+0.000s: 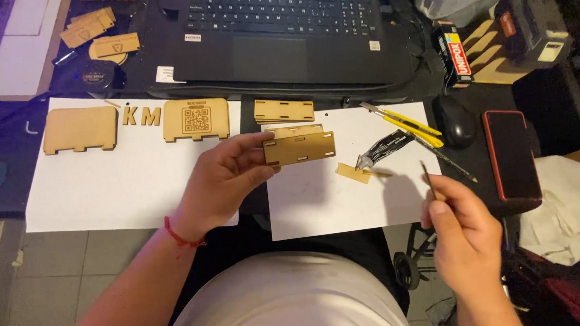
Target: Assembling small laser-cut wooden boxes by applying glue to joints and fitting pieces together.
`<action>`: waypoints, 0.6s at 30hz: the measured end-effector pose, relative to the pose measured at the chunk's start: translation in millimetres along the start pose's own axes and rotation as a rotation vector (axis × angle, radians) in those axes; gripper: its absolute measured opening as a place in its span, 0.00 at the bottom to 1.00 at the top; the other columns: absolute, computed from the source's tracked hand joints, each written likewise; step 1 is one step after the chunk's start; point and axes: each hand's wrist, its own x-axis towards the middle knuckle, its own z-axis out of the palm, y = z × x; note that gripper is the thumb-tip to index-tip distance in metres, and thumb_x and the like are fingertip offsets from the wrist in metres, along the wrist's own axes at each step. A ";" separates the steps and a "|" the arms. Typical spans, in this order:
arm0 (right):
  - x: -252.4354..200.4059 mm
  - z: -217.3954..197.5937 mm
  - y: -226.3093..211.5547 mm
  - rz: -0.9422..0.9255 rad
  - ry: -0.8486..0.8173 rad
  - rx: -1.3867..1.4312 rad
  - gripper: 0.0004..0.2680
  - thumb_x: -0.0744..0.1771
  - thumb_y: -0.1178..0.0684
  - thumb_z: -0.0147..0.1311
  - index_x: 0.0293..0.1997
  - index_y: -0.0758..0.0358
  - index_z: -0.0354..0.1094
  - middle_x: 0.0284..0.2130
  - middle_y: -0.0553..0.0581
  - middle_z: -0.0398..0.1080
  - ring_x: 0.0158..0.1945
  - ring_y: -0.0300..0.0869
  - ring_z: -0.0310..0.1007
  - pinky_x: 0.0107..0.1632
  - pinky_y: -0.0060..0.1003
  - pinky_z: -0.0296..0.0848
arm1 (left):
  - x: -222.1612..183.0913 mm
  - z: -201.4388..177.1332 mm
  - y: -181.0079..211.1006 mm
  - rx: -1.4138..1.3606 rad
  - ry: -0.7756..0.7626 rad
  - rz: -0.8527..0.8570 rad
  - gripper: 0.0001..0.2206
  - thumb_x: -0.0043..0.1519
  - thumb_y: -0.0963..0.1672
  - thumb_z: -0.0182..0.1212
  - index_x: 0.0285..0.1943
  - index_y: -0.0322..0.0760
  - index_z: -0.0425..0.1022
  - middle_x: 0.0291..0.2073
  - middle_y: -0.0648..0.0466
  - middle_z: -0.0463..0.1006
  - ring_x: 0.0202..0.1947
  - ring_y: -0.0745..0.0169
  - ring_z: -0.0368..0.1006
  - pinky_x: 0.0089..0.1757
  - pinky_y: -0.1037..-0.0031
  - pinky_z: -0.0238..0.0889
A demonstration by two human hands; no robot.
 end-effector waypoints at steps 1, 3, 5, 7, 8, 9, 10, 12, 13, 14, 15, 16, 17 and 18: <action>2.1 3.4 -1.3 0.037 -0.019 0.021 0.11 0.70 0.62 0.42 0.58 0.70 0.65 0.25 0.54 0.61 0.29 0.37 0.60 0.38 0.30 0.63 | 1.5 0.2 2.8 0.086 0.009 -0.079 0.21 0.57 0.36 0.63 0.60 0.36 0.72 0.45 0.48 0.84 0.45 0.62 0.81 0.49 0.76 0.76; 7.6 8.9 -6.1 0.079 -0.046 0.044 0.11 0.69 0.63 0.41 0.55 0.70 0.67 0.22 0.55 0.59 0.27 0.38 0.58 0.34 0.30 0.60 | 2.6 2.7 6.0 0.171 0.023 -0.165 0.20 0.55 0.37 0.64 0.59 0.37 0.73 0.43 0.51 0.85 0.43 0.66 0.81 0.49 0.77 0.76; 15.0 12.1 -13.0 0.093 -0.065 0.040 0.10 0.69 0.63 0.41 0.54 0.71 0.68 0.24 0.54 0.60 0.27 0.37 0.58 0.34 0.28 0.60 | 4.0 8.5 6.9 0.305 0.008 -0.303 0.22 0.55 0.41 0.64 0.61 0.41 0.75 0.38 0.58 0.86 0.32 0.75 0.75 0.36 0.83 0.67; 16.4 13.7 -8.7 0.098 -0.060 0.040 0.10 0.69 0.63 0.42 0.54 0.71 0.68 0.25 0.54 0.61 0.28 0.38 0.58 0.33 0.28 0.60 | 6.7 10.8 13.7 0.369 -0.006 -0.371 0.23 0.55 0.42 0.63 0.63 0.43 0.74 0.39 0.59 0.86 0.35 0.74 0.77 0.41 0.81 0.69; 17.2 14.0 -6.5 0.099 -0.049 0.038 0.10 0.69 0.63 0.42 0.55 0.71 0.67 0.26 0.54 0.61 0.28 0.38 0.59 0.33 0.28 0.61 | 8.6 12.4 17.1 0.434 -0.025 -0.432 0.24 0.55 0.43 0.63 0.65 0.45 0.73 0.40 0.60 0.86 0.38 0.73 0.79 0.45 0.80 0.70; 16.7 14.8 -5.9 0.104 -0.053 0.037 0.10 0.69 0.63 0.42 0.55 0.71 0.67 0.26 0.54 0.61 0.28 0.38 0.59 0.33 0.28 0.61 | 8.8 11.1 14.7 0.431 -0.025 -0.438 0.24 0.55 0.43 0.63 0.65 0.45 0.73 0.40 0.60 0.86 0.38 0.73 0.79 0.45 0.80 0.70; 16.7 15.5 -5.5 0.093 -0.066 0.039 0.10 0.69 0.63 0.42 0.55 0.71 0.67 0.26 0.55 0.62 0.28 0.38 0.58 0.33 0.28 0.60 | 9.6 9.7 12.3 0.607 -0.093 -0.385 0.24 0.57 0.44 0.61 0.65 0.46 0.72 0.40 0.61 0.86 0.40 0.67 0.79 0.45 0.75 0.68; 16.6 15.6 -4.4 0.086 -0.083 0.038 0.10 0.69 0.63 0.42 0.55 0.72 0.67 0.25 0.55 0.62 0.28 0.37 0.58 0.33 0.29 0.60 | 10.7 8.3 10.2 0.778 -0.164 -0.332 0.23 0.58 0.46 0.58 0.65 0.46 0.71 0.41 0.62 0.86 0.42 0.60 0.79 0.44 0.69 0.67; 16.5 15.1 -3.6 0.088 -0.092 0.025 0.10 0.69 0.63 0.42 0.55 0.71 0.67 0.26 0.55 0.62 0.27 0.37 0.58 0.33 0.29 0.61 | 10.9 8.2 10.5 0.845 -0.191 -0.303 0.23 0.59 0.46 0.57 0.66 0.44 0.69 0.40 0.58 0.85 0.41 0.54 0.78 0.42 0.65 0.67; 16.3 14.9 -2.8 0.089 -0.103 0.013 0.10 0.69 0.63 0.42 0.55 0.71 0.67 0.26 0.55 0.62 0.27 0.37 0.58 0.33 0.28 0.61 | 10.6 7.7 10.7 0.912 -0.217 -0.275 0.23 0.60 0.46 0.55 0.67 0.43 0.67 0.38 0.55 0.85 0.41 0.48 0.77 0.40 0.60 0.67; 16.1 14.7 -2.6 0.093 -0.108 0.010 0.10 0.69 0.63 0.42 0.55 0.71 0.67 0.26 0.55 0.62 0.27 0.37 0.58 0.33 0.28 0.61 | 9.8 6.4 9.6 0.908 -0.217 -0.280 0.23 0.60 0.46 0.55 0.67 0.43 0.67 0.38 0.55 0.85 0.41 0.48 0.77 0.40 0.60 0.67; 17.0 14.9 -2.2 0.095 -0.107 0.009 0.10 0.69 0.63 0.42 0.55 0.71 0.67 0.25 0.54 0.61 0.27 0.37 0.57 0.33 0.28 0.60 | 10.0 4.9 8.9 0.925 -0.200 -0.249 0.21 0.61 0.46 0.54 0.64 0.42 0.69 0.39 0.51 0.83 0.40 0.43 0.76 0.39 0.58 0.66; 18.0 15.0 -2.0 0.097 -0.106 0.007 0.10 0.70 0.63 0.42 0.55 0.71 0.67 0.24 0.54 0.60 0.27 0.37 0.56 0.33 0.28 0.59 | 10.2 3.4 8.4 0.943 -0.182 -0.218 0.19 0.61 0.46 0.54 0.62 0.42 0.70 0.40 0.47 0.82 0.40 0.39 0.74 0.37 0.56 0.65; 18.9 14.8 -1.3 0.097 -0.109 0.005 0.10 0.70 0.63 0.42 0.55 0.71 0.67 0.24 0.54 0.60 0.27 0.37 0.56 0.33 0.28 0.59 | 10.4 2.3 7.0 0.940 -0.181 -0.219 0.19 0.61 0.46 0.54 0.62 0.42 0.70 0.40 0.47 0.82 0.40 0.39 0.74 0.37 0.56 0.65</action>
